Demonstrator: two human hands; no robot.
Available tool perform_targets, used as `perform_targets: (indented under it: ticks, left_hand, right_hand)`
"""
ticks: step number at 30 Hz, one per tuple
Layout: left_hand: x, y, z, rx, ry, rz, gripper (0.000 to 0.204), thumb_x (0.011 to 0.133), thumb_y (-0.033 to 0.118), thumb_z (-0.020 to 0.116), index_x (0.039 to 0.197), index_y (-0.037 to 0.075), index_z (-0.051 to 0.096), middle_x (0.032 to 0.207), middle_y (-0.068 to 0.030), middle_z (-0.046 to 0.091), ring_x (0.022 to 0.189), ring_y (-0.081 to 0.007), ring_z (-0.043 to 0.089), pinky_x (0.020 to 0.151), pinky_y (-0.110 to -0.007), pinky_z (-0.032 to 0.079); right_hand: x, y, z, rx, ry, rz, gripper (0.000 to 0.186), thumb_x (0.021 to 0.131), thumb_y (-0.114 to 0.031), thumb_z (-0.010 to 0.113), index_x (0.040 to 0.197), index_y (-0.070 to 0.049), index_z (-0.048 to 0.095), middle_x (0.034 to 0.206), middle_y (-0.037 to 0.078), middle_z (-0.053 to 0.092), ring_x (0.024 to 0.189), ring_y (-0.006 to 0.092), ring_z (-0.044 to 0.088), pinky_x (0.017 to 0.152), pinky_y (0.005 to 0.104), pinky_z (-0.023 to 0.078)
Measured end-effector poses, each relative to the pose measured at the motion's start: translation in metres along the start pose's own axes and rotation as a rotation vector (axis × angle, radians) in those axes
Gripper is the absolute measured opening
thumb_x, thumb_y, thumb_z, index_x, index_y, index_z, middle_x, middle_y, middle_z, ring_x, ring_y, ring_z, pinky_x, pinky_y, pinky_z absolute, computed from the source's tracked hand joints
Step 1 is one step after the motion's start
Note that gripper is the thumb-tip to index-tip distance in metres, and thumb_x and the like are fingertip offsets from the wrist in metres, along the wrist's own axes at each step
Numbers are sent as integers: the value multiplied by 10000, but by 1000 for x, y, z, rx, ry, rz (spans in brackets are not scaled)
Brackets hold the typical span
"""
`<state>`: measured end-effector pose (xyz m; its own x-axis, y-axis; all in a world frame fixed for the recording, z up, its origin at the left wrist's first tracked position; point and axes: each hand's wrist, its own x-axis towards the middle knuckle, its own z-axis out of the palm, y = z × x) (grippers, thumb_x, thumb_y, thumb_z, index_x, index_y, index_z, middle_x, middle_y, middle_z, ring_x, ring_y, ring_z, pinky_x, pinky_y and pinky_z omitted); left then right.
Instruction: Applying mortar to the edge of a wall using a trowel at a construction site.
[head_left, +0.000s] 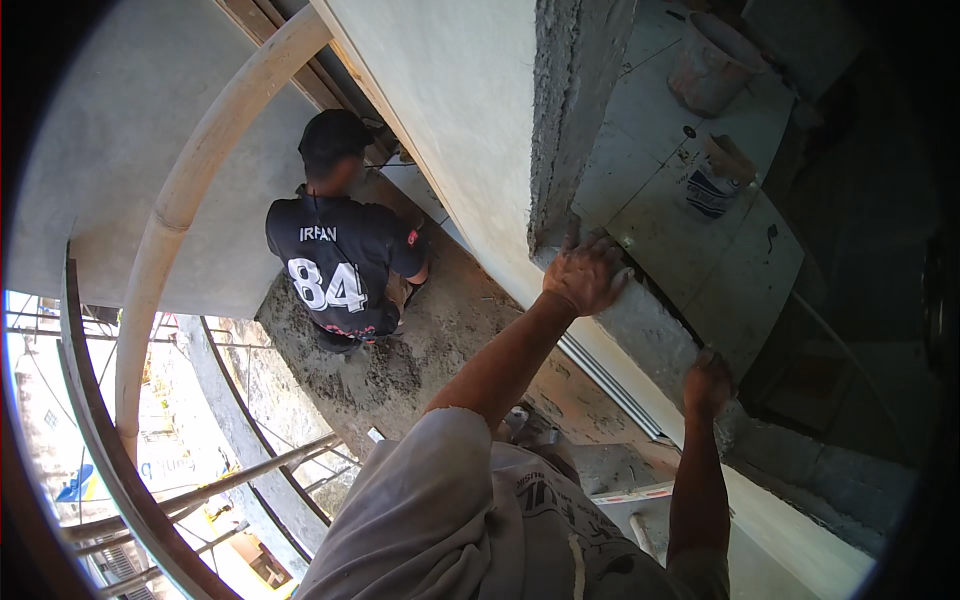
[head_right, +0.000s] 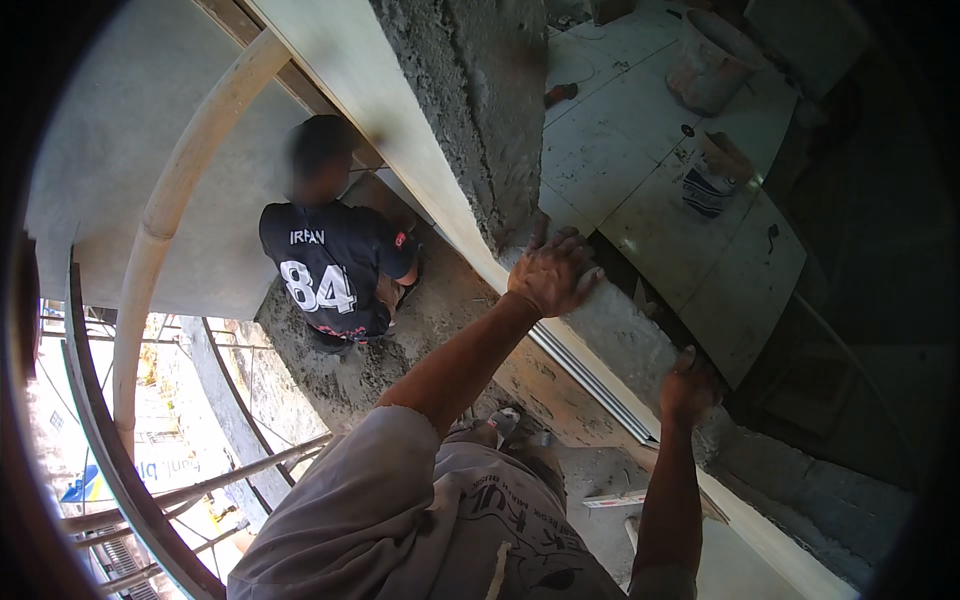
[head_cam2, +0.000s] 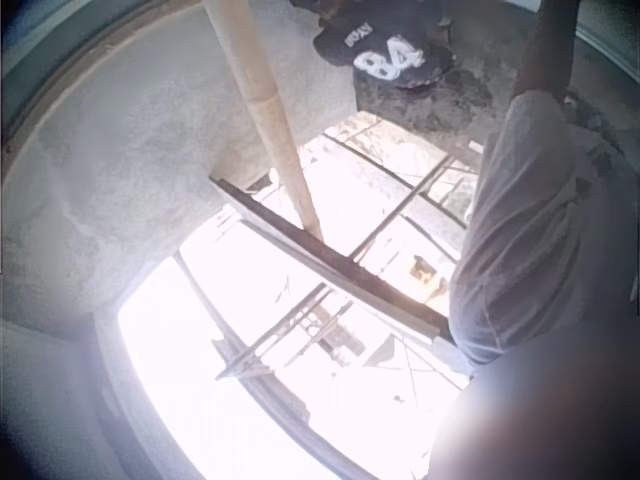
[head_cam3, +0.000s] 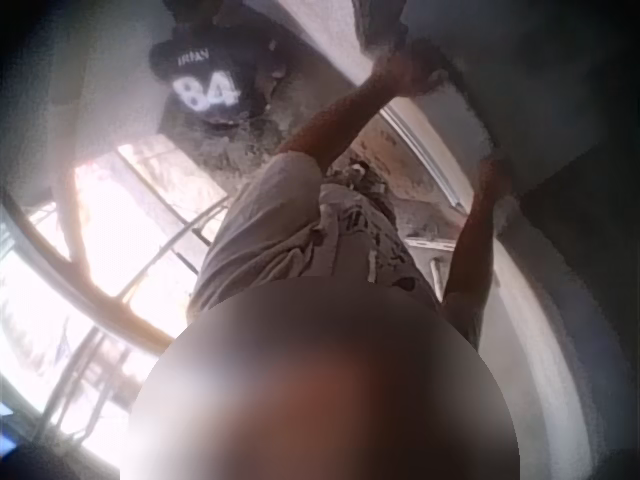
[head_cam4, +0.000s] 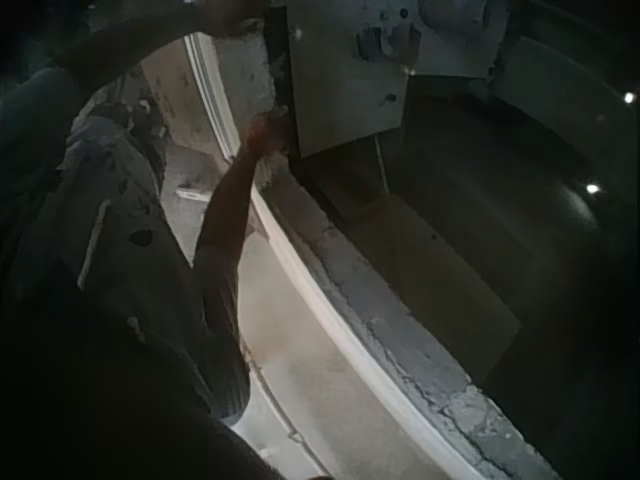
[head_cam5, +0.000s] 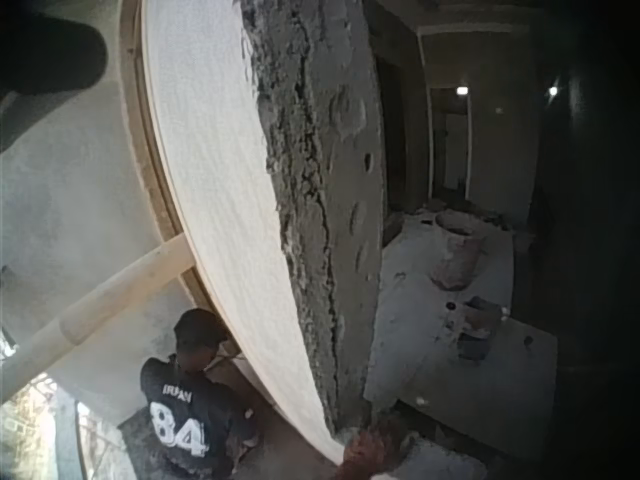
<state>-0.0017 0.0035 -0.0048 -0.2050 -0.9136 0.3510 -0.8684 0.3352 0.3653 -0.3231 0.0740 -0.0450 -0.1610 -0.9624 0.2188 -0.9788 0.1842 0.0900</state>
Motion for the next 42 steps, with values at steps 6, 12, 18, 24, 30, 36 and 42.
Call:
perform_targets:
  ticks: [6,12,18,24,30,36,42]
  left_hand:
    - [0,1,-2,-3,-2,-3,408,970,460,531,1185,158,702,1294,-84,635,1329,-259,503,1187,-618,209]
    - [1,1,-3,-2,-7,4,402,969,460,535,1177,158,699,1287,-88,638,1331,-261,501,1191,-609,209]
    - [0,0,-2,13,3,7,420,965,466,536,1191,148,693,1296,-90,636,1335,-263,499,1193,-606,206]
    - [2,2,-7,1,-108,-35,435,974,464,512,1245,166,677,1343,-104,617,1363,-270,480,1202,-614,180]
    - [1,1,-1,12,-37,-19,448,968,470,522,1198,125,690,1290,-103,642,1335,-262,501,1192,-602,204]
    - [1,0,-2,4,-30,-4,429,963,463,531,1171,127,699,1261,-92,651,1321,-259,510,1184,-606,212]
    - [0,0,-3,-3,-23,5,415,956,451,543,1178,134,693,1262,-91,644,1320,-260,505,1185,-608,213]
  right_hand:
    - [-1,-2,0,-30,26,15,426,1027,-401,413,957,-83,688,942,179,717,894,395,691,760,556,508]
    - [0,1,5,-33,7,11,428,1029,-406,409,972,-85,687,970,173,716,916,386,691,770,551,510]
    - [1,-3,-4,-35,-13,4,433,1027,-406,406,989,-81,689,967,177,713,918,386,691,776,549,513]
    - [4,-11,-19,42,-208,107,441,1024,-403,441,1123,-58,697,1101,223,699,1032,436,656,937,563,458]
    - [1,-2,-1,-10,32,-6,437,1026,-387,406,926,-59,676,902,190,711,854,401,691,740,553,517]
    - [-1,0,5,-34,46,-8,431,1028,-381,404,931,-63,679,916,195,711,871,402,689,743,549,516]
    - [-2,2,8,-44,97,-27,413,1020,-375,419,938,-65,680,918,201,711,877,397,691,750,543,521]
